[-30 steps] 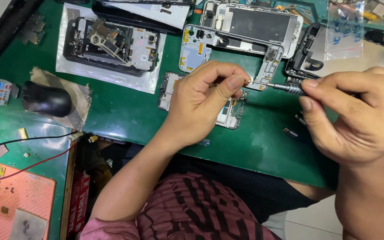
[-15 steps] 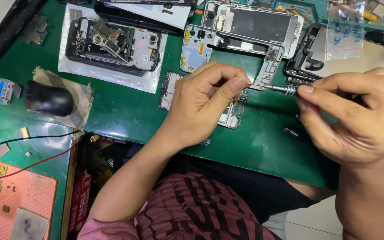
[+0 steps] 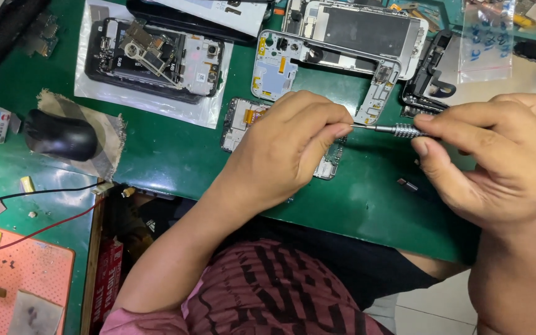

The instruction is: Reassembling a mobile phone by connecting internal ribbon cables and securing the motherboard with screws.

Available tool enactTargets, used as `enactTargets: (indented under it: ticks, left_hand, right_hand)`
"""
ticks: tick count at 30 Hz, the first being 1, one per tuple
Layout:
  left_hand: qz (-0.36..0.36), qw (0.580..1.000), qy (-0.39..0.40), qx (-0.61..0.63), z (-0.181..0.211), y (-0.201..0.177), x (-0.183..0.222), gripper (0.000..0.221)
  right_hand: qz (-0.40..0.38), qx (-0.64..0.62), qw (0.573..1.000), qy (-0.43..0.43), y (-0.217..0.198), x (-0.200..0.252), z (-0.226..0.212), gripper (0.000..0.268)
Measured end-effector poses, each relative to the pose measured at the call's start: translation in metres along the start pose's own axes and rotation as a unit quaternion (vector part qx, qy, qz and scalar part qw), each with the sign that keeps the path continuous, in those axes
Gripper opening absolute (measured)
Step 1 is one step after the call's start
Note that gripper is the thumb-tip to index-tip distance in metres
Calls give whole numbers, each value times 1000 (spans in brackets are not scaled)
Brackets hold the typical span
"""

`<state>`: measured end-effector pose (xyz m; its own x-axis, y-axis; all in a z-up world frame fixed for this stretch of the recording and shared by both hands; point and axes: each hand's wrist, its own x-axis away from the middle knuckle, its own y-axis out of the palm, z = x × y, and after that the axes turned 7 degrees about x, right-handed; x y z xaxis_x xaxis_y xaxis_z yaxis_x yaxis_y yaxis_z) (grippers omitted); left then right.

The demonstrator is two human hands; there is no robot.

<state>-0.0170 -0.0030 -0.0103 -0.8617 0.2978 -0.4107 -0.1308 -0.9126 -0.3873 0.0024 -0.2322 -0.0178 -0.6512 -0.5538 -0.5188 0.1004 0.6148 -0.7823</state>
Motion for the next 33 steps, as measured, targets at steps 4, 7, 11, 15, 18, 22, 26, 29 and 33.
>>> enactTargets:
  ticks: [4,7,11,15,18,22,26,29,33]
  left_hand:
    - [10,998,30,-51,-10,5,7,24]
    - [-2,996,-3,-85,-5,1,13,36]
    - [7,969,-33,-243,11,11,39,33]
    - [-47,890,5,-453,16,29,61,40]
    - [-64,872,-14,-485,14,35,66,48]
    - [-68,854,-35,-515,15,34,63,54]
    - [-67,856,-45,-510,16,35,62,53]
    - [-78,858,-63,-504,17,35,61,55]
    - [-76,848,-61,-521,17,37,60,58]
  right_hand:
    - [-51,3,999,10,-3,3,8,13]
    - [-105,30,993,45,-9,1,13,18]
    - [-83,14,992,92,-11,23,17,15]
    - [-98,10,984,147,-18,22,4,17]
    - [-157,46,982,96,-23,1,-13,19]
    - [-250,114,962,2,-30,-26,-34,21]
    - [-279,165,946,-13,-30,-32,-37,22]
    - [-299,215,928,-53,-27,-43,-40,18]
    - [-313,238,913,-109,-22,-58,-45,27]
